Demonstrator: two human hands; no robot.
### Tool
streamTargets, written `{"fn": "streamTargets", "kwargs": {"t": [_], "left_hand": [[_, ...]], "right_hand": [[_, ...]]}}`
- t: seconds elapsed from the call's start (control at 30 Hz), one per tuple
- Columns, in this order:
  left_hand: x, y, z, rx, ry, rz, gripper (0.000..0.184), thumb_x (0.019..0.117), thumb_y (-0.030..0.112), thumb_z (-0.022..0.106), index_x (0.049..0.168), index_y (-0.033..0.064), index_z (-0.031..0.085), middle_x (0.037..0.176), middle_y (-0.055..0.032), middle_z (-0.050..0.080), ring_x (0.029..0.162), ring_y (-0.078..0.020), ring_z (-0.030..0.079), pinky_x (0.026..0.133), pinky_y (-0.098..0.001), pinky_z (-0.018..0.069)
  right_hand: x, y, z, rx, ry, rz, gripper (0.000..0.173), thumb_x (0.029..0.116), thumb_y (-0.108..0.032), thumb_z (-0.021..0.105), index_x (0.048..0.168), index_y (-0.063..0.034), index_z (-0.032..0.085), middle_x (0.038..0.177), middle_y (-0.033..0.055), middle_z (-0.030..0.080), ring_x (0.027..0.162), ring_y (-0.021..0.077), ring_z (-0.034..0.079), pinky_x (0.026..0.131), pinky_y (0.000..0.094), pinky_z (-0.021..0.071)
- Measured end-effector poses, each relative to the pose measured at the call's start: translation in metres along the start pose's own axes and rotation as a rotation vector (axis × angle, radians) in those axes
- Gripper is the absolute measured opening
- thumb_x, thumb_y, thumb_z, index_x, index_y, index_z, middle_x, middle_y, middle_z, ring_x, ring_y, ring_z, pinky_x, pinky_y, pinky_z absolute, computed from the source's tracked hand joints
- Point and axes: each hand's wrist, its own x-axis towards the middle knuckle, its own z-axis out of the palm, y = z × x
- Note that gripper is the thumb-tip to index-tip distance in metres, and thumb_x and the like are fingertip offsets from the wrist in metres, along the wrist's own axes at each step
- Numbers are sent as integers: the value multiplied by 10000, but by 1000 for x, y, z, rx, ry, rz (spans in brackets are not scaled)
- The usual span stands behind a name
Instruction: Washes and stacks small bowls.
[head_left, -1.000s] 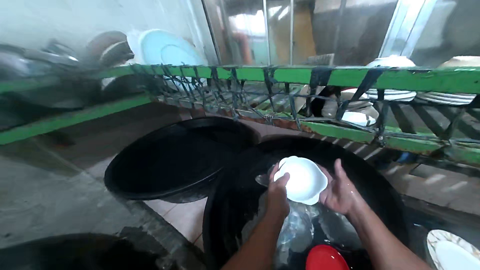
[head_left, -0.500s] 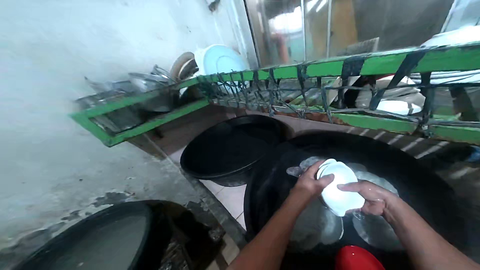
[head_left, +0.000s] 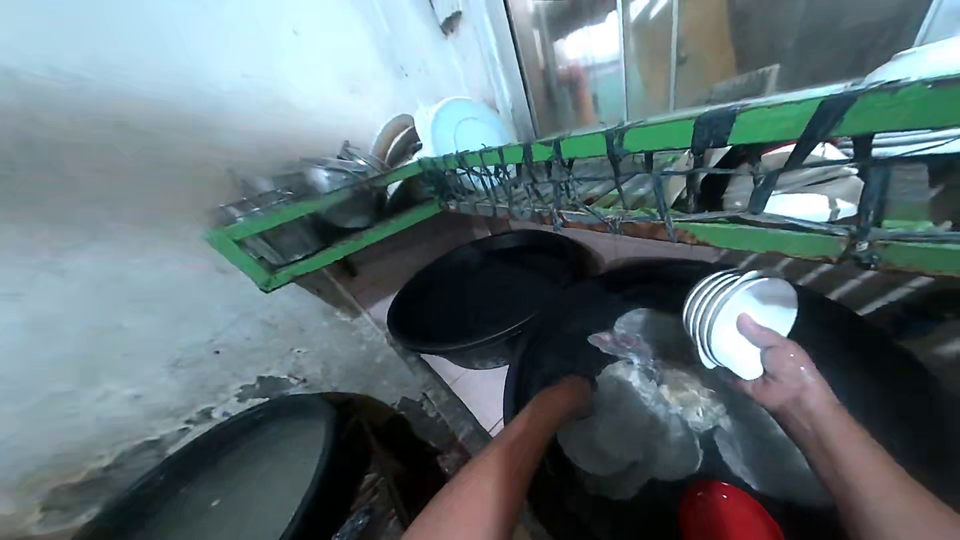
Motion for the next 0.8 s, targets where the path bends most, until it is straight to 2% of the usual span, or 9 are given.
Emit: {"fn": "streamTargets", "kwargs": {"t": [0.1,0.17,0.27,0.37,0.5,0.63,0.73,0.8], "left_hand": [[8,0,20,-12,-54,-20,423,1051,138,514,1415,-78,507,1435,-309,521,1335,-470,507,1080,-662,397],[5,1,28,1,-68,-41,407,1051,153,512,1387,-75,539,1430,-296,536,1342,-453,511,1081,-652,403],[8,2,31,3,-98,-40,417,1052,146,516,1394,-92,524,1460,-298,506,1375,-453,475,1110,-634,378],[14,-3,29,-69,-69,-43,417,1035,154,558,1370,-95,540,1406,-294,551,1318,-433,532,1084,-605,418],[21,-8,15,-185,2,-24,433,1063,155,502,1426,-81,496,1454,-294,510,1365,-417,493,1126,-574,383],[33,-22,13,-393,273,38,354,1067,152,516,1365,-21,596,1373,-253,600,1305,-388,563,1115,-542,418],[27,-27,9,-599,517,141,295,1068,158,520,1286,32,673,1287,-199,665,1227,-328,619,1078,-515,457],[24,-26,6,-669,614,172,296,1030,81,545,1291,81,686,1324,-158,653,1252,-297,603,1089,-502,453]], "right_hand": [[8,-7,-11,115,68,-117,201,1064,-251,486,1209,-147,578,1017,29,703,896,129,714,720,337,625],[11,-12,-16,135,153,-152,196,1057,-248,479,1200,-149,568,1019,28,683,888,132,697,709,339,609],[16,-18,-23,181,232,-195,196,1058,-259,473,1210,-167,556,1051,16,663,925,128,676,736,343,590],[19,-21,-29,241,255,-205,232,1053,-269,507,1264,-178,538,1127,30,649,1020,156,663,802,386,590],[17,-21,-27,226,301,-175,269,1055,-287,498,1302,-181,517,1153,43,625,1043,167,644,817,398,580],[22,-16,-30,144,261,-173,206,1058,-276,475,1220,-174,552,1046,17,660,928,131,672,735,350,589],[21,-12,-25,90,262,-136,232,1047,-270,487,1235,-155,560,1055,41,661,922,158,674,734,379,592],[19,-9,-22,61,224,-127,247,1051,-282,495,1248,-152,567,1063,47,673,926,160,685,737,372,600]]}}
